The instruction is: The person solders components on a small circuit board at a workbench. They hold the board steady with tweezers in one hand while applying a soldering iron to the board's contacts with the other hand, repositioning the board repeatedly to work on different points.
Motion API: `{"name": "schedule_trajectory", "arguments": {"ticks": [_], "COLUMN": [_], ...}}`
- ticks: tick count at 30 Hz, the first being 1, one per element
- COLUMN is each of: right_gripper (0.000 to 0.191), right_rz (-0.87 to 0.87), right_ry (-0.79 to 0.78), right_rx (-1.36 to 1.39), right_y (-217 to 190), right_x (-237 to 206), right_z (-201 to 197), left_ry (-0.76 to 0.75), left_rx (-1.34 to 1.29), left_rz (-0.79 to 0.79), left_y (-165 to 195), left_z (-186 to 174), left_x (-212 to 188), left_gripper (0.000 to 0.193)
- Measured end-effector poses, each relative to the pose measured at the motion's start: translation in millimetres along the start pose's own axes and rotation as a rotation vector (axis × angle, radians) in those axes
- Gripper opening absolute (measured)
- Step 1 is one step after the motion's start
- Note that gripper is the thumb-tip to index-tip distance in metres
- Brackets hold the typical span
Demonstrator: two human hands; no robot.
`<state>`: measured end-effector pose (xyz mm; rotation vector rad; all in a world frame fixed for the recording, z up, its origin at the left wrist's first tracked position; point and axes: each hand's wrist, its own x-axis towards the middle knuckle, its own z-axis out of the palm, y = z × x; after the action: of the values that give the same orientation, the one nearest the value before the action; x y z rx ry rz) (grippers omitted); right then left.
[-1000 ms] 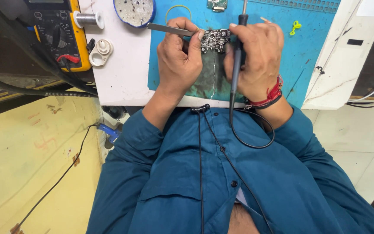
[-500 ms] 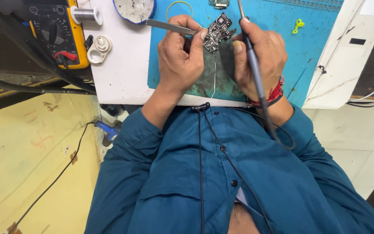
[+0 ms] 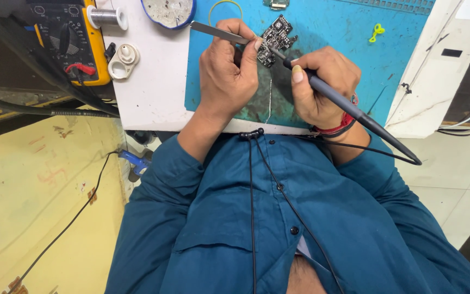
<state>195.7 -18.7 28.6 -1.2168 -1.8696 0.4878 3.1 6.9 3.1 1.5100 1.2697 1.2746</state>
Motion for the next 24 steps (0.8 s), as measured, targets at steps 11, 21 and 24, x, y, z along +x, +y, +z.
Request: {"name": "schedule_trajectory", "arguments": {"ticks": [11, 21, 24], "right_gripper": [0.012, 0.011, 0.011], "right_rz": [0.005, 0.002, -0.014], "right_ry": [-0.021, -0.027, -0.013], "right_rx": [0.006, 0.010, -0.004], "right_y": [-3.3, -4.4, -3.9], "right_x": [2.9, 3.5, 3.8], "right_z": [-0.3, -1.2, 0.6], "left_ry": [-0.003, -0.006, -0.006], "left_rx": [-0.010, 0.000, -0.009], "left_rz": [-0.002, 0.006, -0.008], "left_y": [0.5, 1.5, 1.9], "left_z": [-0.1, 0.0, -0.1], "left_x": [0.5, 1.2, 1.2], "left_gripper": [0.016, 0.016, 0.016]}}
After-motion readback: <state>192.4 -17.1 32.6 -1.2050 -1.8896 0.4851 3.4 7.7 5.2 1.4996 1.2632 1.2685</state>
